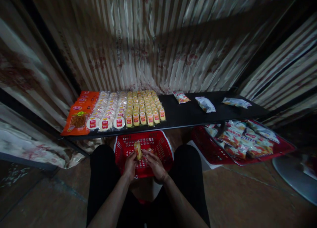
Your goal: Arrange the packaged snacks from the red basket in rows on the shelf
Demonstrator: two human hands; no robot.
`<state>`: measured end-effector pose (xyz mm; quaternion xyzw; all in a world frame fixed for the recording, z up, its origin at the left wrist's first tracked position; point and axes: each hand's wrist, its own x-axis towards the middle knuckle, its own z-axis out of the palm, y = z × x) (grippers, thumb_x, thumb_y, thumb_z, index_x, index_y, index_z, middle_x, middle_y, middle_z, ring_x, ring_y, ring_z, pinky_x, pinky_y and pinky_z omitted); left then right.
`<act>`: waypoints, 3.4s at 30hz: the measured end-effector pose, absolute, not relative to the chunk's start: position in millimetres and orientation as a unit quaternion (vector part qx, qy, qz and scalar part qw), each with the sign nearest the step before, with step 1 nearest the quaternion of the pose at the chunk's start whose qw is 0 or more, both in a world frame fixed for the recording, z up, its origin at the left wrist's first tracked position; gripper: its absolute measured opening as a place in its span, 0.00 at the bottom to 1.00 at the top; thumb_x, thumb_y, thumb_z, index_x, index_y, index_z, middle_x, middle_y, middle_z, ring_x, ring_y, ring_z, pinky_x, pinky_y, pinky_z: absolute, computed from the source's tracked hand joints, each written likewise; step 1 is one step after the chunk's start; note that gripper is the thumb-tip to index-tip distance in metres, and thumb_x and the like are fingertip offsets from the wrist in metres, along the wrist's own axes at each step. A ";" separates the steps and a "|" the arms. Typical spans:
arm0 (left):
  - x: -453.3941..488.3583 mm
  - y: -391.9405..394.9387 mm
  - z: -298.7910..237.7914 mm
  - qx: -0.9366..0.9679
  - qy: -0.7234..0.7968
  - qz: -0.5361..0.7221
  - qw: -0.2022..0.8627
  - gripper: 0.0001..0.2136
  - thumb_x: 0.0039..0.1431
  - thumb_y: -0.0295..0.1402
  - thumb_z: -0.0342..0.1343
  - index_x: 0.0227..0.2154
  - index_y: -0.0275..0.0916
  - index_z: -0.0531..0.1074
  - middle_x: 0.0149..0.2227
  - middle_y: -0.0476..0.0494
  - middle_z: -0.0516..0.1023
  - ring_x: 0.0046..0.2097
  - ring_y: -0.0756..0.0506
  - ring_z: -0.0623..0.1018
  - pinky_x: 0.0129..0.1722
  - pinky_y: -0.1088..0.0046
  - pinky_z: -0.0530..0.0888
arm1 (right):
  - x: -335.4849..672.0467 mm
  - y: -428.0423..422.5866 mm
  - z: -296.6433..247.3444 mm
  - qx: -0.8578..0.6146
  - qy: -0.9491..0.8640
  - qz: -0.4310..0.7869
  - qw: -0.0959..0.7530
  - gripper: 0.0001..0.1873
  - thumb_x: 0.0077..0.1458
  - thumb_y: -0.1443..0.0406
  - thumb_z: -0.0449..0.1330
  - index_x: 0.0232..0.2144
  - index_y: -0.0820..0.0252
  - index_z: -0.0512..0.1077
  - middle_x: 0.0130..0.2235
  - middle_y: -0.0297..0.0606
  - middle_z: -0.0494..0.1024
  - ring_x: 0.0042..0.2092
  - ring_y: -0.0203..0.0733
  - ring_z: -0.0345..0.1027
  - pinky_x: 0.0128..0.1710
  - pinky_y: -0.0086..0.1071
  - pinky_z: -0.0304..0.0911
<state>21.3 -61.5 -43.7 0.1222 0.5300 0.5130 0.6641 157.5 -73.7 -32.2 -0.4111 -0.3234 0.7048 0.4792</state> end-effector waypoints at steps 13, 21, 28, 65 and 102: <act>18.4 -58.3 -39.5 0.313 0.601 0.546 0.493 0.16 0.45 0.41 0.62 0.37 0.40 0.74 0.42 0.41 0.78 0.46 0.42 0.75 0.49 0.67 0.69 | 143.8 -65.4 -33.7 -0.494 -0.503 0.529 0.472 0.21 0.50 0.56 0.62 0.47 0.50 0.73 0.49 0.39 0.74 0.52 0.48 0.66 0.55 0.43 0.59; 18.2 -54.1 -37.8 0.392 0.592 0.550 0.439 0.16 0.52 0.40 0.57 0.43 0.40 0.71 0.47 0.38 0.75 0.49 0.41 0.73 0.52 0.64 0.67 | 134.1 -57.4 -29.3 -0.528 -0.555 0.426 0.482 0.21 0.50 0.64 0.60 0.49 0.49 0.71 0.48 0.39 0.74 0.50 0.47 0.67 0.53 0.41 0.60; 16.3 -48.1 -19.3 0.394 0.580 0.569 0.431 0.12 0.53 0.38 0.57 0.40 0.41 0.69 0.43 0.40 0.75 0.47 0.42 0.74 0.50 0.66 0.68 | 123.2 -47.0 -23.9 -0.544 -0.555 0.377 0.504 0.20 0.51 0.65 0.59 0.48 0.51 0.72 0.46 0.41 0.75 0.47 0.48 0.68 0.51 0.41 0.61; 6.9 17.7 0.5 0.691 0.543 0.472 -0.070 0.19 0.60 0.25 0.44 0.55 0.34 0.61 0.50 0.35 0.72 0.56 0.41 0.67 0.52 0.59 0.70 | 102.8 34.8 13.1 -0.589 -0.646 0.137 0.466 0.21 0.56 0.68 0.51 0.52 0.63 0.65 0.42 0.46 0.74 0.42 0.44 0.69 0.45 0.39 0.67; -6.6 49.5 -13.3 0.724 0.510 0.459 -0.077 0.23 0.63 0.27 0.43 0.61 0.37 0.55 0.60 0.36 0.64 0.66 0.40 0.52 0.60 0.52 0.63 | 99.9 39.3 20.1 -0.614 -0.680 0.070 0.394 0.23 0.59 0.66 0.49 0.57 0.58 0.60 0.48 0.46 0.68 0.49 0.46 0.67 0.45 0.39 0.69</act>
